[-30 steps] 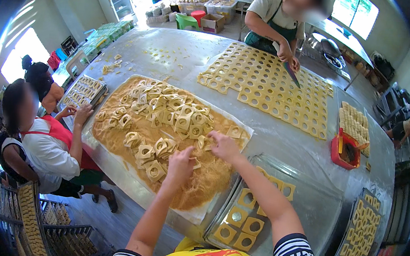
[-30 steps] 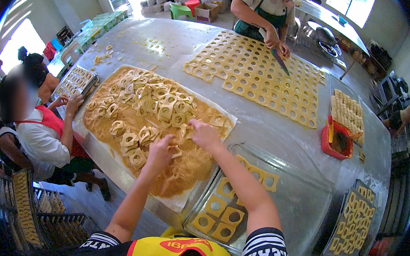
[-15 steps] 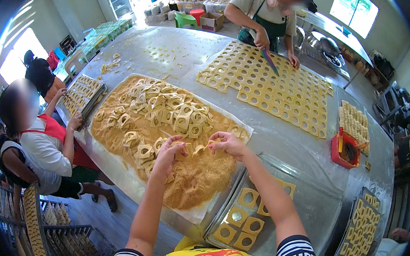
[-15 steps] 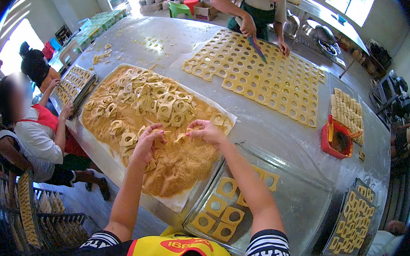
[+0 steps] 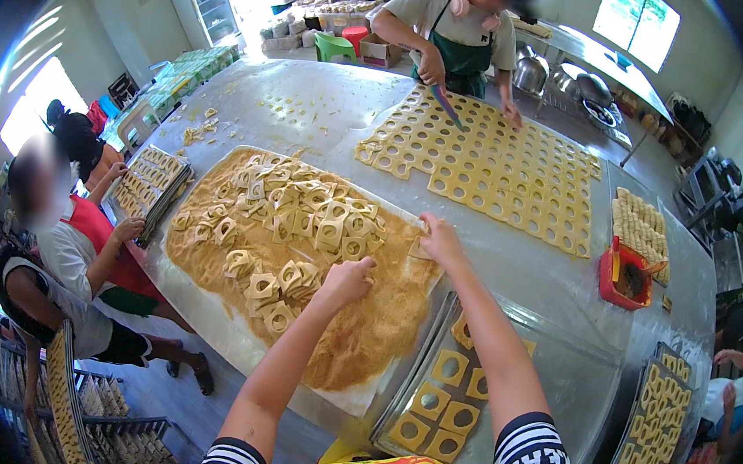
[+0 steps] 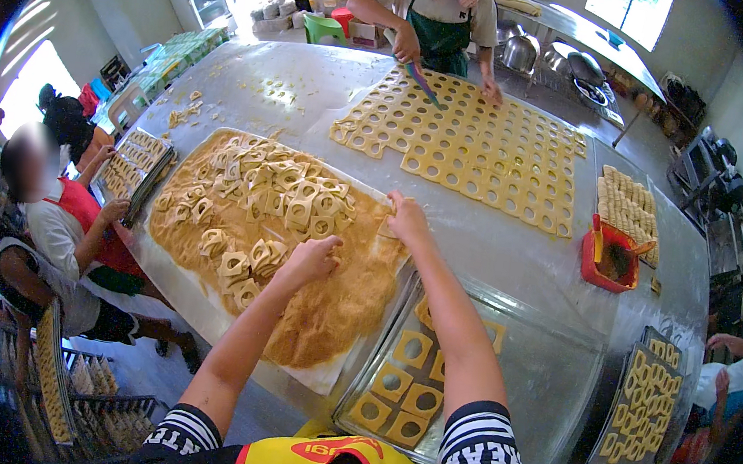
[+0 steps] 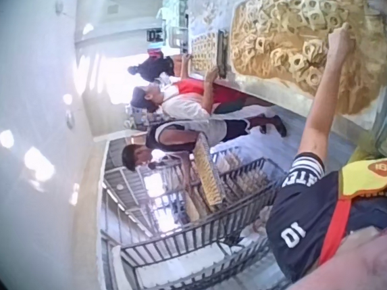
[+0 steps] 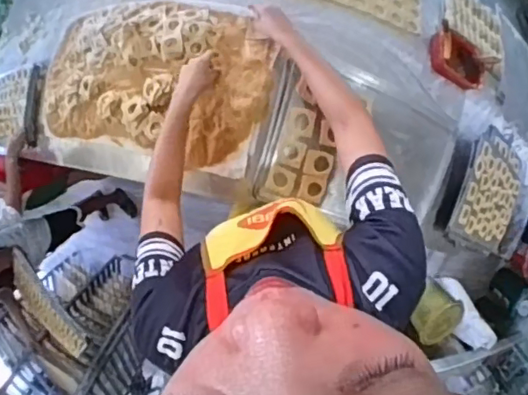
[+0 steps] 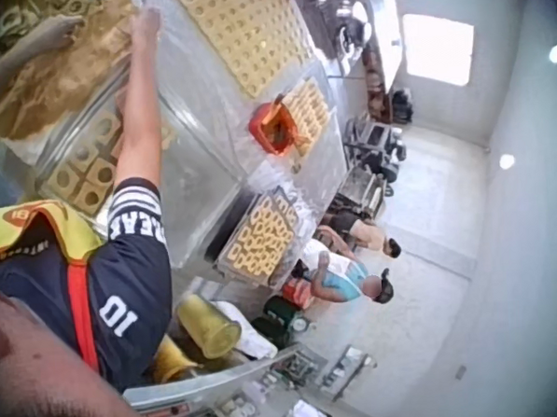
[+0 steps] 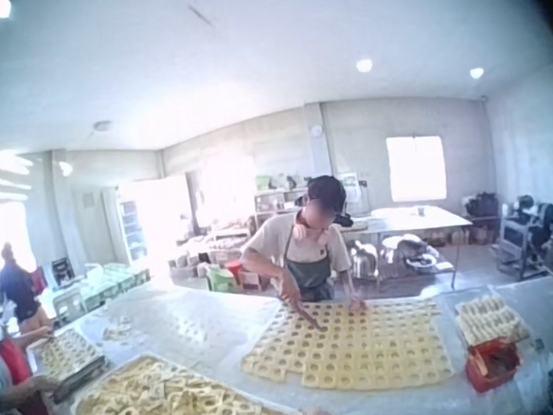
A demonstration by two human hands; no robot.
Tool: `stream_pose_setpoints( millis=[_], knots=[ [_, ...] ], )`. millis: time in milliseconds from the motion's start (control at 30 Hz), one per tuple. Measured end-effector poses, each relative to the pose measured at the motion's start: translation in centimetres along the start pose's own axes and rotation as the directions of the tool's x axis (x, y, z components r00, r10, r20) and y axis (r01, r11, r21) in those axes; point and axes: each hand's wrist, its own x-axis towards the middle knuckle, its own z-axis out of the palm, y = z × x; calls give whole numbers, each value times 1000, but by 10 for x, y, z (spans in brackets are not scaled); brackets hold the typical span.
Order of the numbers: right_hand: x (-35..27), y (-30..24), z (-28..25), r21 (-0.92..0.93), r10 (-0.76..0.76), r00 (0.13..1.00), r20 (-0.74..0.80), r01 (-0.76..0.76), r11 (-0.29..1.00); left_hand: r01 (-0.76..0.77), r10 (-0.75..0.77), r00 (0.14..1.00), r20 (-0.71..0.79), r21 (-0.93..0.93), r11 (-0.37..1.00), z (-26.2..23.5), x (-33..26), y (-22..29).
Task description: The person picks up square dough pieces with holes from a pile of crumbs and places them into a metal tray. They continue this process, arranging the dough pieces in rows within the tray while coworkers work nearby.
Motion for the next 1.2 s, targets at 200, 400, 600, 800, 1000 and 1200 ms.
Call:
stream_pose_setpoints(
  millis=[200, 400, 600, 800, 1000, 1200],
  knots=[
    [5, 16, 16, -299, -24, 983, 184, 80, 951, -127, 114, 977, -180, -63, 990, -17, -13, 1],
    [-13, -52, -36, 124, 9, 879, 478, -77, 989, -257, 240, 890, -387, 10, 966, -44, -75, 12],
    [-34, -63, -33, 265, -81, 876, 476, -54, 963, 4, -47, 994, -101, -390, 921, -22, -104, 11],
    [-73, -76, 10, 199, -179, 978, 104, 156, 967, 116, -319, 873, -369, -477, 871, -23, -91, -11],
    [-117, -99, 25, -15, -305, 886, 350, 331, 944, -186, 153, 975, -162, -217, 958, -9, -79, -16],
    [-93, -82, 23, 236, -91, 912, 401, -7, 972, -43, 76, 988, 138, -232, 972, -25, -57, -13]
  ],
)
